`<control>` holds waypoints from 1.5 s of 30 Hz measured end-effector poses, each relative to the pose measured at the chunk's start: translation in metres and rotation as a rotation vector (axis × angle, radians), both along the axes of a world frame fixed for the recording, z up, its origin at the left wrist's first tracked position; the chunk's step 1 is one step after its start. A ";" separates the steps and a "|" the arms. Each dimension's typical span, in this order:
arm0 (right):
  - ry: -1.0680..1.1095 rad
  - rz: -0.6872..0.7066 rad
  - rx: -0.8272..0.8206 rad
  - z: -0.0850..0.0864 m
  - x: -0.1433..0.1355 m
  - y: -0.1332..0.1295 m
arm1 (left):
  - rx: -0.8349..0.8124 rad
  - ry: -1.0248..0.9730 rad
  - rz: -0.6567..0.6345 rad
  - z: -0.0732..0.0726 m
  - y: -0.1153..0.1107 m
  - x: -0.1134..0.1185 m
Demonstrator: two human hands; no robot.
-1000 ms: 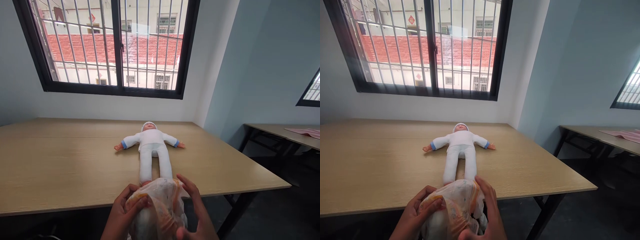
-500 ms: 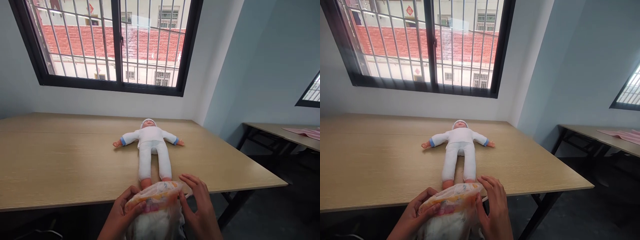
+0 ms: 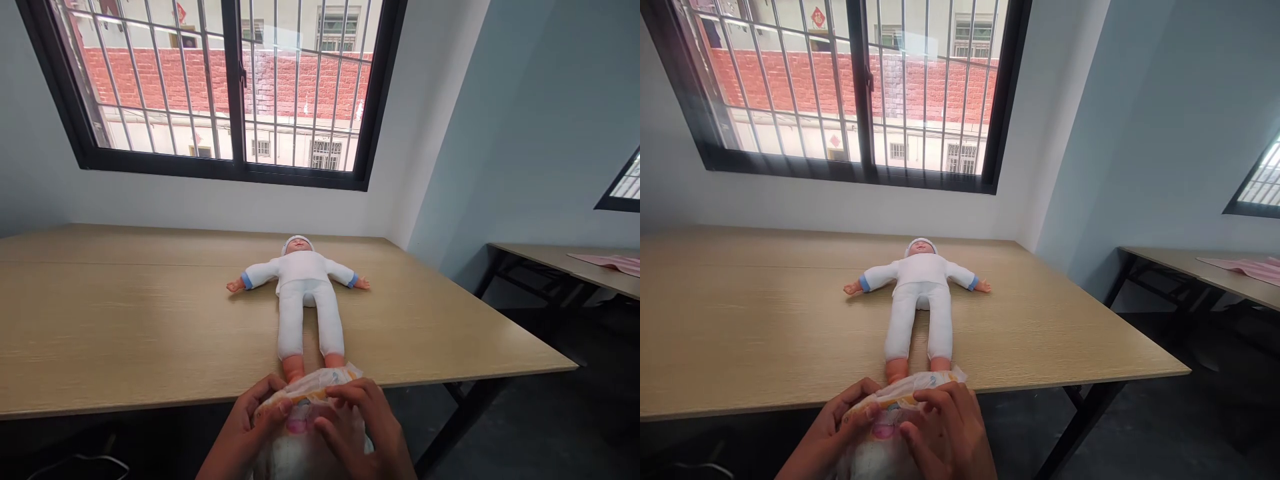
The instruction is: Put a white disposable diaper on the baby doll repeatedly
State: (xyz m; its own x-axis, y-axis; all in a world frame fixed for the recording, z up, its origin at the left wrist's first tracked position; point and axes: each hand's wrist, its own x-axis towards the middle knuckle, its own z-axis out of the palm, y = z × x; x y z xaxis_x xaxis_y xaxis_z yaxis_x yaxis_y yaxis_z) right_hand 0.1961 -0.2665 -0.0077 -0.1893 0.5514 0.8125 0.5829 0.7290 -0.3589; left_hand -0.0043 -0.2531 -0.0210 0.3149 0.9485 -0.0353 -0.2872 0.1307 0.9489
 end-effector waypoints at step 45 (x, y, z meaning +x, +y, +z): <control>-0.196 -0.018 -0.026 -0.007 0.017 0.013 | -0.069 -0.063 -0.079 0.002 -0.006 0.001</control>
State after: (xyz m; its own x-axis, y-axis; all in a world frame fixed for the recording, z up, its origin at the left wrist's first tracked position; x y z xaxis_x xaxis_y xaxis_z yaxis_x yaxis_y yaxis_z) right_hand 0.2135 -0.2539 -0.0149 -0.3326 0.5766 0.7463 0.6562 0.7099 -0.2560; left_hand -0.0036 -0.2587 -0.0193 0.3924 0.9165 -0.0774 -0.3323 0.2197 0.9172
